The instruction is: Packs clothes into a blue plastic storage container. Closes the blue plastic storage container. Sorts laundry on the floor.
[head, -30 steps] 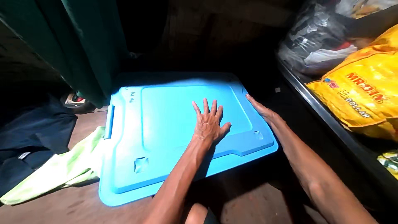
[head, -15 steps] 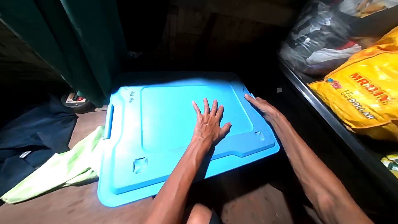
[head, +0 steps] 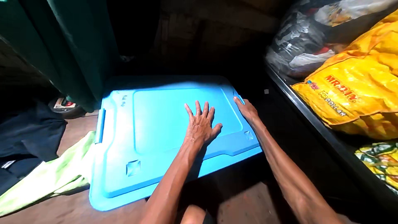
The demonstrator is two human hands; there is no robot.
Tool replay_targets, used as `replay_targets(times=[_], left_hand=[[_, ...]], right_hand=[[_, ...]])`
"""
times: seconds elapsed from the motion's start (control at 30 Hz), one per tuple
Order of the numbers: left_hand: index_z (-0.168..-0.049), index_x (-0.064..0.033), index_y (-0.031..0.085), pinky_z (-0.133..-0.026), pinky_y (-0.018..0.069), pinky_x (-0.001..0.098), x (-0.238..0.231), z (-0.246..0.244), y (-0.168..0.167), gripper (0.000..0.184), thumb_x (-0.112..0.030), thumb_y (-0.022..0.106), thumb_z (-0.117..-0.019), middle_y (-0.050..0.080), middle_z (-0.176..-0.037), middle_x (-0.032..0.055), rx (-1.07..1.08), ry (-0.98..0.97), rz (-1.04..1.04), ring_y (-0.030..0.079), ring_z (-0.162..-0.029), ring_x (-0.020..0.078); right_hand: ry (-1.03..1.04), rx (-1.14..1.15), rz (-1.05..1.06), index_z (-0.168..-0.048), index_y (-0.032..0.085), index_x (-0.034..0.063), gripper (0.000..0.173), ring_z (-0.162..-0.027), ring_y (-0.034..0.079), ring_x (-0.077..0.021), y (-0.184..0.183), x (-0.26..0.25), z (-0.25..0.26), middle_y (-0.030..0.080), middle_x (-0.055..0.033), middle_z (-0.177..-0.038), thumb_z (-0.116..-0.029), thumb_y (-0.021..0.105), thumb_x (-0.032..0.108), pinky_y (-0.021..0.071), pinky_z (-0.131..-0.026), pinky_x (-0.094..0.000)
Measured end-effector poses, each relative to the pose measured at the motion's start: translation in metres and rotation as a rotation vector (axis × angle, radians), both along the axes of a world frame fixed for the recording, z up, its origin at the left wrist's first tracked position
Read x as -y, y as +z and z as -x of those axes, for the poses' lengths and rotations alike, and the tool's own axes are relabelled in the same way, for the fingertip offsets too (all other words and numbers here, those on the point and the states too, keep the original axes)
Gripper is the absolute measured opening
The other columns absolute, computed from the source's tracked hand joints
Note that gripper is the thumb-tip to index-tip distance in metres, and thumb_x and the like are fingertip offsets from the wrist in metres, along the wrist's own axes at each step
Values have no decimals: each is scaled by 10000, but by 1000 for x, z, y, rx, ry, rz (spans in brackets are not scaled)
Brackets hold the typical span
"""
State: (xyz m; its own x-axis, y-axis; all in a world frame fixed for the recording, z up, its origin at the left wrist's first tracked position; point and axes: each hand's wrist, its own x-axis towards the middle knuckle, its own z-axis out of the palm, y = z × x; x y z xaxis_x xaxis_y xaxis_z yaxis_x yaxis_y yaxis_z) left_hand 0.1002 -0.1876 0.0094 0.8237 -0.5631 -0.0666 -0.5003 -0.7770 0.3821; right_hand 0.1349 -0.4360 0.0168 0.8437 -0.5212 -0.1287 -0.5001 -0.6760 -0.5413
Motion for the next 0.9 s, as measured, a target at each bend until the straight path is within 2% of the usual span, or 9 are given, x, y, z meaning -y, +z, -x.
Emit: replay_targets(times=[0.1, 0.17, 0.23, 0.3, 0.37, 0.43, 0.57, 0.73, 0.9], left_hand=[[-1615, -135, 303, -1176, -92, 710, -22, -1, 19, 786, -645, 392, -1023, 148, -1710, 122, -156, -39, 75, -9, -1580, 376], [-1552, -106, 437, -1243, 64, 619, -72, 11, 31, 679, -549, 474, -1038, 348, -1639, 137, -144, 65, 303, 235, -1551, 330], [-1472, -126, 557, -1191, 275, 625, -146, 30, 15, 585, -492, 533, -1017, 520, -1523, 130, 157, 281, 489, 456, -1434, 337], [-1512, -77, 480, -1169, 320, 615, -230, 48, -11, 651, -472, 555, -1001, 487, -1532, 182, 220, 503, 577, 436, -1436, 366], [-1597, -55, 292, -1208, 299, 472, -279, 77, -37, 702, -398, 498, -1021, 377, -1615, 115, -43, 677, 800, 351, -1491, 228], [-1484, -86, 394, -1066, 470, 208, -268, 104, -50, 444, -281, 297, -1097, 590, -1385, -78, -211, 789, 1225, 544, -1262, -24], [-1206, -161, 554, -853, 577, 150, -226, 113, -59, 471, -255, 104, -1106, 736, -1008, -151, -229, 767, 1795, 677, -960, -65], [-1142, -191, 613, -819, 592, 163, -205, 108, -50, 436, -238, 182, -1093, 752, -977, -140, -225, 816, 1828, 695, -928, -48], [-1149, -181, 609, -832, 598, 182, -164, 86, -60, 442, -262, 177, -1104, 748, -977, -128, -274, 784, 1855, 696, -934, -32]], right_hand=[[129, -36, 57, -1587, 315, 49, 812, -1416, 418, -467, 2, 4, 16, 429, -304, -1526, -1029, 415, 630, 330, -1142, -640], [197, -22, 94, -1630, 185, 48, 861, -1483, 301, -476, 4, 6, 51, 284, -309, -1610, -1026, 441, 606, 256, -1177, -661], [161, 143, 196, -1594, 265, -18, 829, -1469, 306, -511, -4, -4, 115, 300, -332, -1594, -1029, 460, 557, 247, -1167, -685], [76, 379, 249, -1540, 304, -113, 774, -1483, 256, -538, -23, -23, 190, 255, -372, -1594, -1038, 483, 448, 228, -1207, -646], [-4, 462, 129, -1534, 222, -170, 760, -1493, 250, -518, -44, -58, 251, 199, -403, -1595, -1046, 508, 337, 256, -1220, -568], [-86, 355, -271, -1585, 92, -105, 803, -1466, 363, -409, -63, -100, 286, 212, -370, -1604, -1066, 502, 350, 384, -1169, -466], [-270, 321, -882, -1630, -3, 41, 982, -1528, 242, -293, -53, -152, 262, 68, -222, -1683, -990, 511, 580, 343, -1189, -498], [-358, 527, -846, -1510, 333, 35, 745, -1311, 531, -73, -35, -174, 187, 531, -80, -1446, -937, 669, 371, 456, -1098, -267], [-340, 552, -798, -1584, 258, 94, 757, -1415, 429, -106, -48, -132, 152, 409, -65, -1573, -989, 569, 443, 382, -1168, -314]])
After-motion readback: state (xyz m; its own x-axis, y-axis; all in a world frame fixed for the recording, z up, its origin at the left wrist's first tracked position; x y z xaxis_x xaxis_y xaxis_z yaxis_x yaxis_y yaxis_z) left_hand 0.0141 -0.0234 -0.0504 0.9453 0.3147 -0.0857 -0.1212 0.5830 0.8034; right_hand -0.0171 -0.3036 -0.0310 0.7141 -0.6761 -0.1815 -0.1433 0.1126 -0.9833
